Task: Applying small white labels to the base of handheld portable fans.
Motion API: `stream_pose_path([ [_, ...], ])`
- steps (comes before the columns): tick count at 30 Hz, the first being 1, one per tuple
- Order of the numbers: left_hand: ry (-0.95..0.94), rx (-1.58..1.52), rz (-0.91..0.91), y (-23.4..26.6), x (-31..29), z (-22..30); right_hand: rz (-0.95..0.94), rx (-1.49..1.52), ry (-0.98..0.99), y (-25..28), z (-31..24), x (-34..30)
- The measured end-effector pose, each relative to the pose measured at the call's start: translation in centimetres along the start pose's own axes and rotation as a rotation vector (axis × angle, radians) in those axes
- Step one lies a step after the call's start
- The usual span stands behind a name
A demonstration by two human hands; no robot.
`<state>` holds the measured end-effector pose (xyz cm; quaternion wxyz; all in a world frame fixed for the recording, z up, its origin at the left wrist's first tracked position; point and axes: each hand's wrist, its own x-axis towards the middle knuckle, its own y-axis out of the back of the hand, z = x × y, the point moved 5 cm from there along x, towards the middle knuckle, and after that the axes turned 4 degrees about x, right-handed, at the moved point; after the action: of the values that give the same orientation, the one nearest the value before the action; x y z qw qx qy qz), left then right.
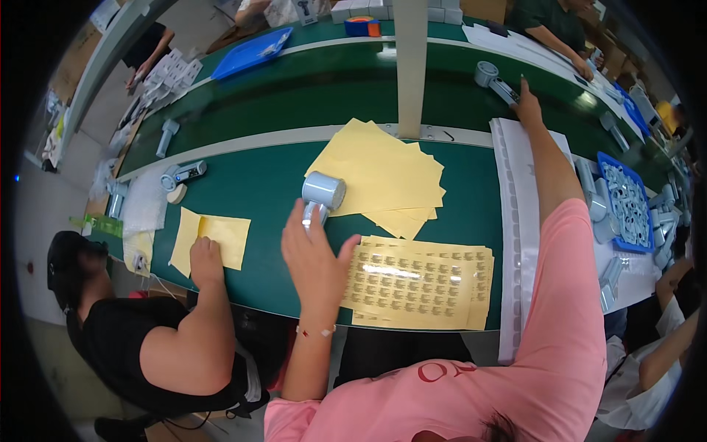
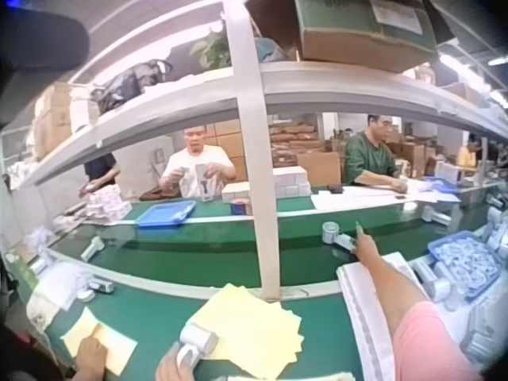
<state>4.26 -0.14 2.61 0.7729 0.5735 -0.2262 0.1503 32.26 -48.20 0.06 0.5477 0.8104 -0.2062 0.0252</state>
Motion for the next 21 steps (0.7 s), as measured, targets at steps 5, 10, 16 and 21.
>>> stream_pose_path([
  [5, -0.143, -0.635, -0.02, 1.5, 0.5, 3.4, 0.143, 0.183, 0.045, 8.2, -6.6, -4.9],
  [10, 0.241, -1.645, -0.74, -1.8, -2.7, 6.5, -0.152, 0.793, -0.008, 13.4, -13.3, -21.7],
  [16, 0.166, -2.226, -0.744, -1.6, -4.7, 10.6, -0.394, 1.354, -0.188, 11.3, -18.1, -40.6],
  [21, 0.222, -2.114, -0.62, -1.0, -5.5, 8.1, 0.008, 1.06, -0.076, 10.8, -14.6, -40.6],
])
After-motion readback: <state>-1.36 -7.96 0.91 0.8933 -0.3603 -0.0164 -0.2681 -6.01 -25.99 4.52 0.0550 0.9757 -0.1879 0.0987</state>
